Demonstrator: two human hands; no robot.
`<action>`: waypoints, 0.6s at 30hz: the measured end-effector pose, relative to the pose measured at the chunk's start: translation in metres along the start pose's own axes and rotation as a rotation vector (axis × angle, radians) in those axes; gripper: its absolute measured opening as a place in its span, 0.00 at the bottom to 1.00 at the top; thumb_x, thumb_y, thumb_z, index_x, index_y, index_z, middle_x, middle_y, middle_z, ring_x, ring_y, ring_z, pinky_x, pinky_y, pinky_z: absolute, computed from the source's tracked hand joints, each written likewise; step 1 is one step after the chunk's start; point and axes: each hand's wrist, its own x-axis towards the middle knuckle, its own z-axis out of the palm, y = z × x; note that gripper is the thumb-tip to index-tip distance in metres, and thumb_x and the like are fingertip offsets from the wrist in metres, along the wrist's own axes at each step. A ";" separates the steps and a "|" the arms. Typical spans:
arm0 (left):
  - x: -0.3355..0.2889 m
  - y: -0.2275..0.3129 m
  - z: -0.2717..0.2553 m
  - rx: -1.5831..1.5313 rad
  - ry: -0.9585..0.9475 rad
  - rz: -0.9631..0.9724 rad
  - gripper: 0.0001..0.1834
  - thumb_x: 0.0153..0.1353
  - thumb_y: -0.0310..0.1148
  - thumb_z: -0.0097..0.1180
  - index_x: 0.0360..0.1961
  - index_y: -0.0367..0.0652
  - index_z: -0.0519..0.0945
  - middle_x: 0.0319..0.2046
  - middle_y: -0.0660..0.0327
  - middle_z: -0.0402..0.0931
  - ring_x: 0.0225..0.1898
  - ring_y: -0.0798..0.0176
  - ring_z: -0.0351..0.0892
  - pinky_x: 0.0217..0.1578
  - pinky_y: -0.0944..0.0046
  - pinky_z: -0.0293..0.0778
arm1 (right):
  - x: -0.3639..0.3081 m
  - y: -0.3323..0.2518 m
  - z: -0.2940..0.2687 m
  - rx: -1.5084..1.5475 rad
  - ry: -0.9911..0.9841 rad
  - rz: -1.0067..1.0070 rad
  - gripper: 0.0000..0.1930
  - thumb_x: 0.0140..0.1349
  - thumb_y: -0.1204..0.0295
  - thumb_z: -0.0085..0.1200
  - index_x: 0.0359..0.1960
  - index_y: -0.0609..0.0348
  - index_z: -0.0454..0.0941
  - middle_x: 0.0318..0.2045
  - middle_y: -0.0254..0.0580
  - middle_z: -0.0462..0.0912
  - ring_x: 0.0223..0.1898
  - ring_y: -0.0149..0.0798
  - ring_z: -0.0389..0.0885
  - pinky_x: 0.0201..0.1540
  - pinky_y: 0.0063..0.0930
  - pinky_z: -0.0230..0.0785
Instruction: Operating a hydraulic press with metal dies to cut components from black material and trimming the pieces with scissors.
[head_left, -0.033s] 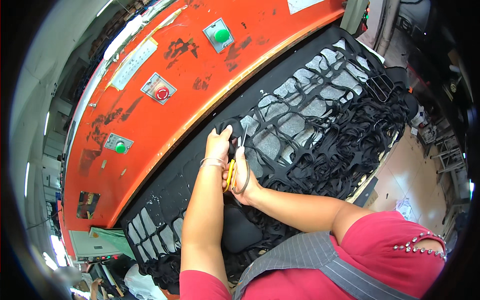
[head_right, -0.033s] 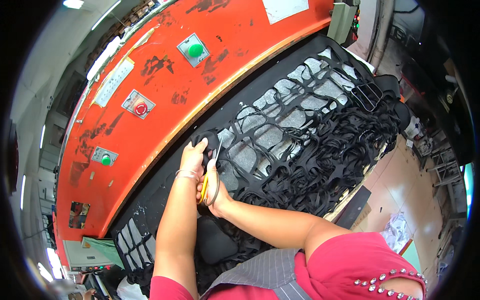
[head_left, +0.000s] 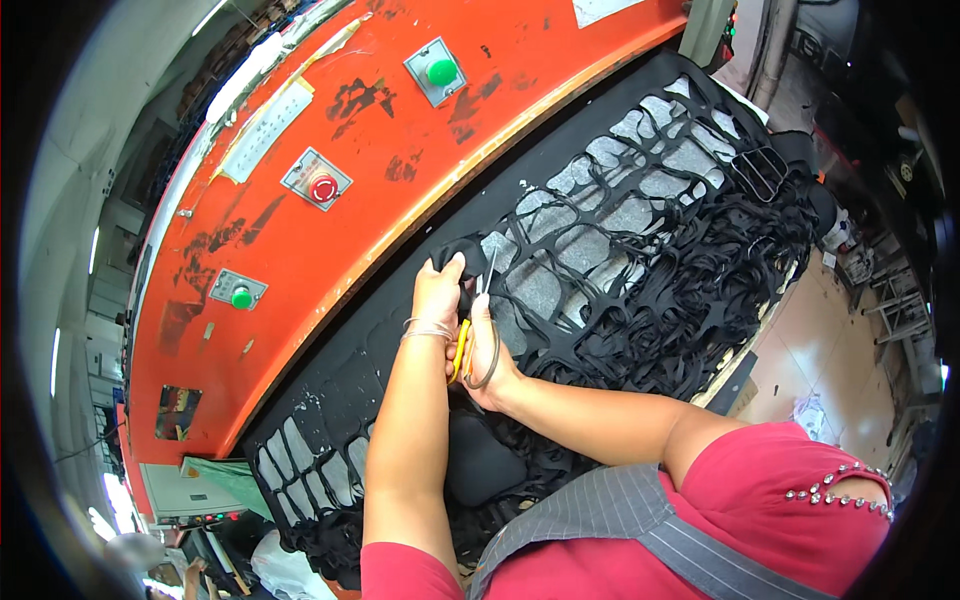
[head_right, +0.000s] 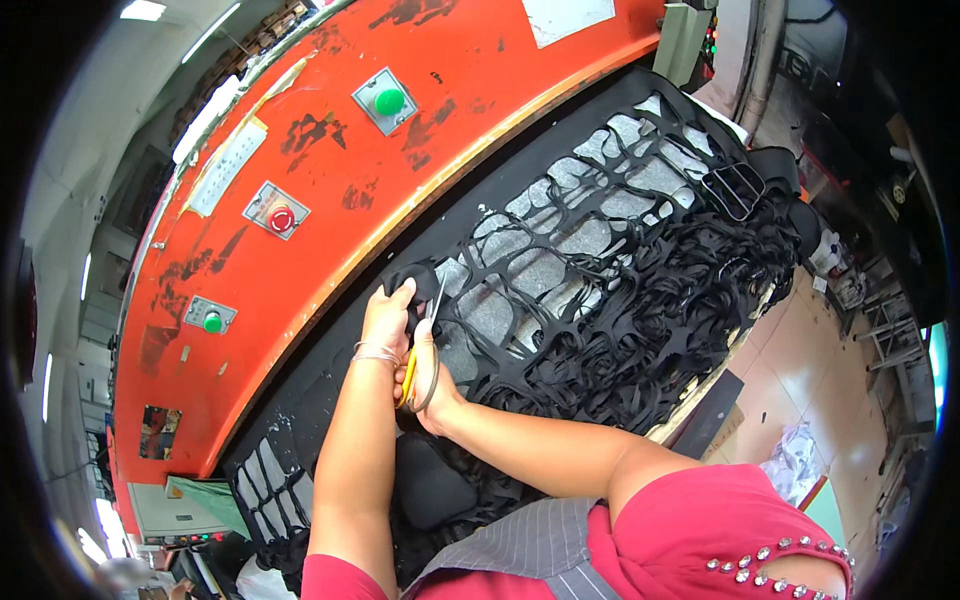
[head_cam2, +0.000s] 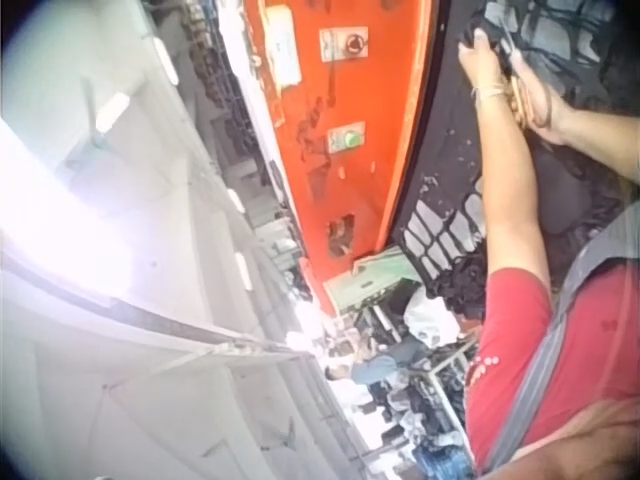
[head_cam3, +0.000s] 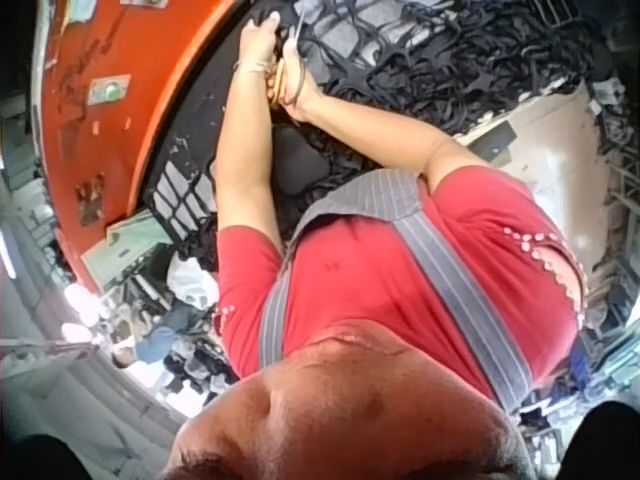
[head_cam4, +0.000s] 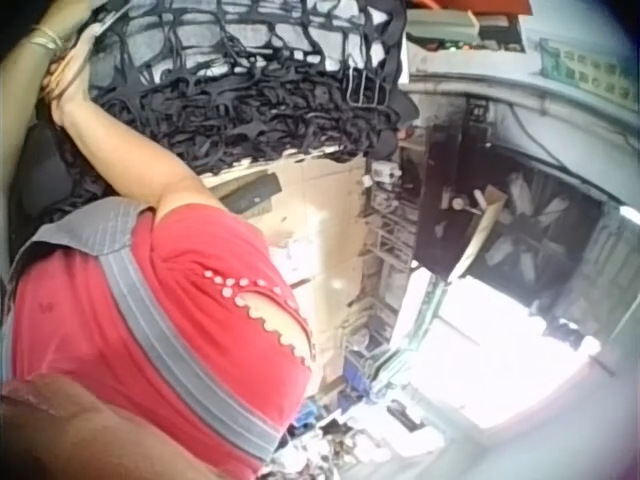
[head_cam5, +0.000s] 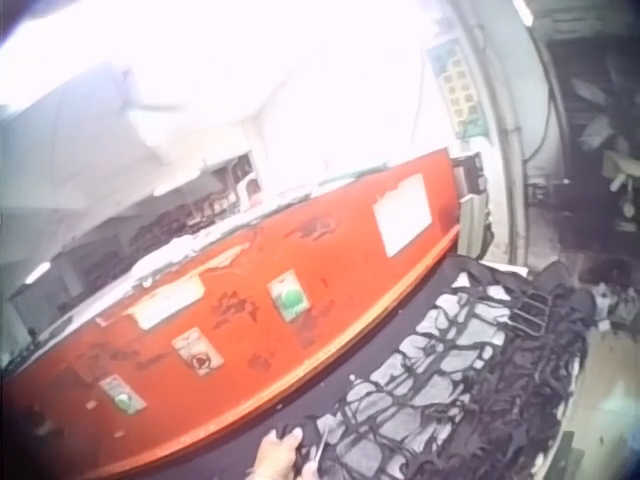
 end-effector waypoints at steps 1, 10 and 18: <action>-0.001 -0.001 0.001 0.011 0.010 -0.002 0.10 0.63 0.30 0.55 0.43 0.40 0.76 0.35 0.61 0.78 0.32 0.65 0.76 0.34 0.63 0.74 | 0.001 0.001 -0.001 -0.001 -0.017 -0.022 0.36 0.58 0.29 0.34 0.30 0.54 0.67 0.20 0.33 0.68 0.19 0.33 0.68 0.25 0.26 0.64; -0.008 -0.018 -0.004 0.008 0.068 0.048 0.11 0.64 0.30 0.53 0.45 0.37 0.75 0.37 0.61 0.78 0.34 0.65 0.76 0.38 0.63 0.74 | 0.005 0.014 -0.008 -0.115 0.016 -0.107 0.35 0.59 0.28 0.31 0.25 0.50 0.66 0.17 0.28 0.64 0.15 0.26 0.63 0.18 0.20 0.56; -0.012 -0.022 0.001 -0.041 0.076 0.073 0.10 0.64 0.29 0.52 0.45 0.37 0.74 0.38 0.61 0.77 0.34 0.66 0.76 0.38 0.65 0.74 | 0.006 0.007 -0.010 -0.167 0.025 -0.115 0.34 0.61 0.30 0.30 0.26 0.51 0.66 0.14 0.28 0.63 0.12 0.24 0.60 0.14 0.19 0.53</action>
